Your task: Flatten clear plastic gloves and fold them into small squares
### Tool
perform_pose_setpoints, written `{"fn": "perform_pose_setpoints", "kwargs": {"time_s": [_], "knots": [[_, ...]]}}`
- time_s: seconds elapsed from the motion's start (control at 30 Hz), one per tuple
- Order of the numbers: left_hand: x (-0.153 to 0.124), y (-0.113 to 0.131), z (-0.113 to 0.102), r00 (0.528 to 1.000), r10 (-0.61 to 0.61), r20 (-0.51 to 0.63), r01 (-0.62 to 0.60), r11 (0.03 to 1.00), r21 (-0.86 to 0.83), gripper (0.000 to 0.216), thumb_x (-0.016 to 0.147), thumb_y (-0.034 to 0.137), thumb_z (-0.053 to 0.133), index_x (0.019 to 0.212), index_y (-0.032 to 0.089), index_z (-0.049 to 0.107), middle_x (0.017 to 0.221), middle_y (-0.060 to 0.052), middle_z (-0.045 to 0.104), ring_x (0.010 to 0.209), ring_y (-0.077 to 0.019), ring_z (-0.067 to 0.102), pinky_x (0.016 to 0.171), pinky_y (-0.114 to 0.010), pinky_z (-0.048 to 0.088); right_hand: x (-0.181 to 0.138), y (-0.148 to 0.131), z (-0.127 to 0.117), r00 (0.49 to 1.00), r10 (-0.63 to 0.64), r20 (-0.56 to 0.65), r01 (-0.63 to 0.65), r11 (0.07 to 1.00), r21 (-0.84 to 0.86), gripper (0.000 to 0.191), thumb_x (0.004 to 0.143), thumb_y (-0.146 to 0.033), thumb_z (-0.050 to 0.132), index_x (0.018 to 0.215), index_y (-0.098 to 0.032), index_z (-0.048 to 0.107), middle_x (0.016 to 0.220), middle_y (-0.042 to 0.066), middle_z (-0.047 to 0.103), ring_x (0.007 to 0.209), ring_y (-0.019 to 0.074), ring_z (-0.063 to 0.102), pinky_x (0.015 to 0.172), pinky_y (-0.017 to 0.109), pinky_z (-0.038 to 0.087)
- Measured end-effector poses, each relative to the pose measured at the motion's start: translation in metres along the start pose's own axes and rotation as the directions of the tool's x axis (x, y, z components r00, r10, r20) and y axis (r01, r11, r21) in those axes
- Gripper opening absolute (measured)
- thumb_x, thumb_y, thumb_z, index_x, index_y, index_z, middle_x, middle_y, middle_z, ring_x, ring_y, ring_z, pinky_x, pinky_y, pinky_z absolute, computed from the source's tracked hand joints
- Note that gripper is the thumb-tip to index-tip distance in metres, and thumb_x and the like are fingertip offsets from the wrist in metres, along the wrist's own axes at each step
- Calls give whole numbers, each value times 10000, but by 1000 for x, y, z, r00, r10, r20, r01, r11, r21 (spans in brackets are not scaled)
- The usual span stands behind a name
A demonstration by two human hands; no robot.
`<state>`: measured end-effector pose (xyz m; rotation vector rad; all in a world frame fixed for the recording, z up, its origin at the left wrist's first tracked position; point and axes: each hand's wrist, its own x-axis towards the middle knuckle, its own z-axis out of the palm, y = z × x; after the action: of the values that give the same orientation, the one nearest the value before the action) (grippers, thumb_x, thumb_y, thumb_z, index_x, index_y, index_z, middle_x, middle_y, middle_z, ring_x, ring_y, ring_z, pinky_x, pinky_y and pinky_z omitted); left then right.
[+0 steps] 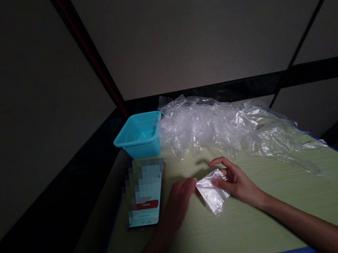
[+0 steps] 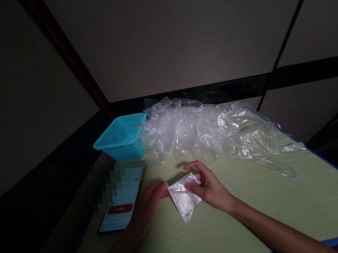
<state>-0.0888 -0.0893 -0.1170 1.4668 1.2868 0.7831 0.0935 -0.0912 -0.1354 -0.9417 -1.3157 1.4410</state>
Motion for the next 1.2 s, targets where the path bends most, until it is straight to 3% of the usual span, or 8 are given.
{"fn": "perform_pose_setpoints", "kwargs": {"time_s": [0.23,0.37,0.43,0.53,0.63,0.8,1.03,1.2], "knots": [[3,2,2,999,16,35,-16,1000,4,184,600,334,552,517,182,488,536,36,462,621,-157,490,598,-259,361,-1,0,1,999,-33,14,32,999,32,357,745,-244,663,1019,-239,434,603,-73,538,492,67,459,443,177,312],[4,3,1,998,25,53,-24,1000,-14,183,614,333,536,530,175,498,540,39,457,578,-137,461,558,-246,343,1,-5,-2,995,-85,60,78,990,113,302,743,-212,666,979,-258,483,891,-6,653,757,113,600,635,235,448],[4,3,1,998,25,61,-24,1000,-21,186,612,338,534,535,172,502,543,38,459,563,-131,449,549,-244,337,2,-6,-5,991,-105,86,100,993,62,173,734,-210,671,877,-227,575,940,13,662,816,124,607,681,240,456],[4,3,1,998,24,61,-23,999,-24,187,608,343,536,540,172,506,546,40,453,567,-130,443,554,-244,335,3,-3,-8,990,-86,108,96,991,-95,29,720,-217,680,734,-192,674,770,14,683,691,109,606,607,208,452],[3,3,1,998,21,58,-20,1000,-22,187,605,345,540,537,175,503,542,44,441,578,-134,446,562,-245,338,3,1,-9,996,-41,83,52,990,-131,82,699,-219,693,775,-200,716,733,14,696,597,97,593,535,195,443],[2,4,0,998,11,66,-10,1000,-19,199,614,353,549,536,177,499,536,46,441,572,-134,446,561,-246,339,2,3,-8,998,-33,62,39,995,-92,188,681,-215,706,868,-219,721,795,14,702,644,105,607,581,202,464],[2,1,0,1000,-10,26,11,1000,-12,191,603,358,556,541,182,513,528,38,451,610,-160,476,571,-256,341,1,0,-7,996,-60,60,68,986,-154,366,703,-172,682,1049,-290,660,980,-2,683,588,64,550,492,167,420],[2,2,0,1000,0,21,1,1000,-32,202,600,353,557,511,187,484,510,50,428,596,-153,475,581,-259,351,2,-2,-5,993,-109,53,115,986,-120,463,707,-162,678,1134,-322,603,1151,11,621,786,119,617,615,212,488]]}}
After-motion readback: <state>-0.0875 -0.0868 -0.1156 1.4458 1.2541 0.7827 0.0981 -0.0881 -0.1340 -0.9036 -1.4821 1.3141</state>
